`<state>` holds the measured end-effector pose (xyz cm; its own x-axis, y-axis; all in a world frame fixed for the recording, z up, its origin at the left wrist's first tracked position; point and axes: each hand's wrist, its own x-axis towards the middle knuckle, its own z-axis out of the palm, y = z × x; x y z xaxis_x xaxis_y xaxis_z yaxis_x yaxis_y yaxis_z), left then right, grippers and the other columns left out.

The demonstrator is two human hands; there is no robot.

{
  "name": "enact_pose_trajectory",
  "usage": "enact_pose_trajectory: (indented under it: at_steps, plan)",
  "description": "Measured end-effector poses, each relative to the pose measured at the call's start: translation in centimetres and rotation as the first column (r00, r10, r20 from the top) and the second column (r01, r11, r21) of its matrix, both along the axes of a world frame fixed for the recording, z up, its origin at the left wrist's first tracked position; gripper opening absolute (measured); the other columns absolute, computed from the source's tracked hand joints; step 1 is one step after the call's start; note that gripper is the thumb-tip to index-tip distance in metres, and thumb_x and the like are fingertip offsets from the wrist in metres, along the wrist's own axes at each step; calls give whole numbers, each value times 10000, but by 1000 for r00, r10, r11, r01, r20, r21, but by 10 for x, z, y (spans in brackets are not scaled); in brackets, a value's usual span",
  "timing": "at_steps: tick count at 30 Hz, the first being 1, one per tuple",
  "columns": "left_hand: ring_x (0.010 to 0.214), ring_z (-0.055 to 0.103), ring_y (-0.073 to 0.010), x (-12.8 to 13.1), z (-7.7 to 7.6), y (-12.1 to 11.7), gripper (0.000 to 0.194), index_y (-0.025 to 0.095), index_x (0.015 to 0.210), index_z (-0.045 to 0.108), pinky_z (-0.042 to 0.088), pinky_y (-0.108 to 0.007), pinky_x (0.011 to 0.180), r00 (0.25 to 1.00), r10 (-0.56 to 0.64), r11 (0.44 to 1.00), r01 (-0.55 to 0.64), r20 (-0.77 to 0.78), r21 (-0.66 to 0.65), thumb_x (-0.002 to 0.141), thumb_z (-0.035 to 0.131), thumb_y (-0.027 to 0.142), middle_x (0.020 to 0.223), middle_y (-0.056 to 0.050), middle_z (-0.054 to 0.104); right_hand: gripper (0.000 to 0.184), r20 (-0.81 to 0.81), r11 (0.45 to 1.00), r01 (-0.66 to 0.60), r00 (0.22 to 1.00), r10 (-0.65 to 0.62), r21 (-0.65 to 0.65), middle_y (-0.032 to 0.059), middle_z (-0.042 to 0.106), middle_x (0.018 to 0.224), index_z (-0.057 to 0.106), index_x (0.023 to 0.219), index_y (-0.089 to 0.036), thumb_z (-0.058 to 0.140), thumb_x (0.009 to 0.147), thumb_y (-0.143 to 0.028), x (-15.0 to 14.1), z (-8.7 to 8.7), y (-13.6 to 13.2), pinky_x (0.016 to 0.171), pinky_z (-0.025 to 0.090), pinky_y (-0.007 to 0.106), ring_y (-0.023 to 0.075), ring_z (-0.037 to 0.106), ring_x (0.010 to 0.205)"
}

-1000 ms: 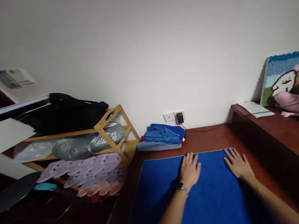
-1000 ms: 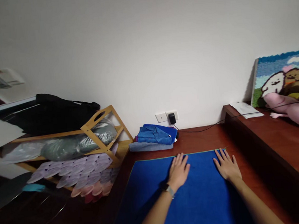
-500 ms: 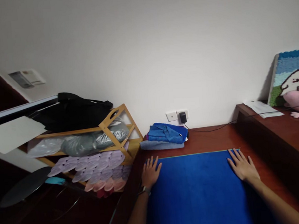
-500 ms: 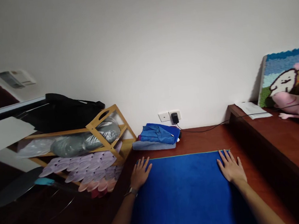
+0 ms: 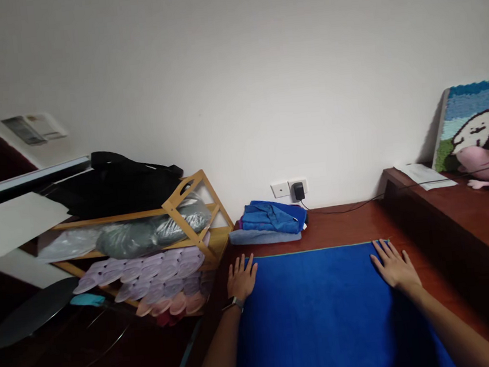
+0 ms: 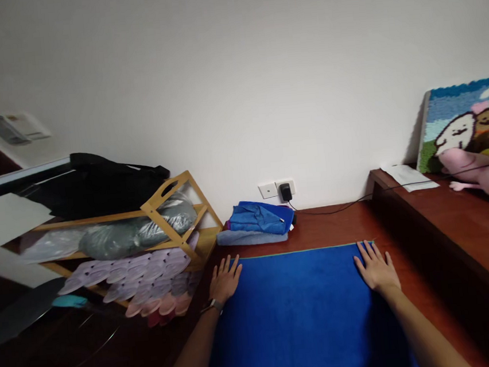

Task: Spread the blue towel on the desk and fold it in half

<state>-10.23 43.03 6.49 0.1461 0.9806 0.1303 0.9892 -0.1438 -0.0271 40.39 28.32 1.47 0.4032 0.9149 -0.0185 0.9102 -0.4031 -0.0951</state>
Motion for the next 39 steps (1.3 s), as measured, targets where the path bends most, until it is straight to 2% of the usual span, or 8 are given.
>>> enact_pose_trajectory:
  at_steps: [4,10,13,20,23,28,33,39]
  plan:
    - [1516,305,-304,84,1,-35,600,182,1546,436,250,-521,1226,976,-194,977,184,94,111,1066,233,479,1620,-128,393,692,-19,1000,-4,1000,4,-1,4,138,1713,158,1634,-262,135,1001,-542,-2,5,-2,1250,89,547,230,59,1571]
    - [1542,247,-228,205,-21,-84,556,363,1575,353,204,-481,1257,857,-457,884,468,237,10,1061,248,548,1661,-18,330,697,-24,1000,-9,1000,8,-6,-4,126,1712,136,1636,-258,132,1001,-547,-1,7,-2,1251,80,546,224,63,1571]
    - [1542,246,-265,174,-19,-75,569,374,1573,355,200,-527,1248,914,-350,927,369,205,-67,1046,285,577,1664,-21,317,698,-43,1000,-5,999,4,-14,-12,135,1710,125,1636,-268,121,1000,-555,-2,11,0,1251,84,545,216,73,1571]
    - [1521,294,-318,-7,-18,-51,609,287,1584,355,262,-547,1209,996,-81,996,82,28,-24,1039,315,558,1653,-86,330,701,-68,1000,-1,998,2,7,-11,126,1712,122,1635,-282,123,998,-573,1,4,-1,1252,68,545,222,65,1571]
    - [1525,288,-308,-31,-23,-54,617,283,1580,365,271,-526,1210,996,-85,996,85,30,17,1034,326,568,1653,-87,332,693,-56,1000,1,998,-1,-7,-5,124,1714,109,1636,-283,134,1001,-559,1,7,3,1249,72,552,225,67,1571]
    - [1544,236,-281,-24,-19,-53,631,302,1595,319,218,-510,1236,995,-30,998,34,92,-47,1037,294,595,1677,-68,263,692,-61,999,-6,998,3,-49,4,138,1710,133,1636,-236,119,1011,-532,-11,31,-5,1262,73,505,219,79,1570]
    - [1549,208,-282,-12,0,-57,685,267,1609,281,196,-524,1243,994,-7,992,22,112,-128,1026,274,627,1680,-85,230,722,-55,991,-79,995,85,104,-14,172,1700,164,1636,-230,73,1000,-560,-13,23,-75,1272,95,452,204,84,1569]
    - [1553,206,-246,130,0,-137,615,255,1587,353,165,-470,1271,897,-383,920,393,220,-2,1054,258,546,1670,-63,273,760,-63,999,-45,997,45,-4,11,231,1684,206,1629,-200,132,970,-571,-6,-6,-134,1274,113,463,226,130,1561]
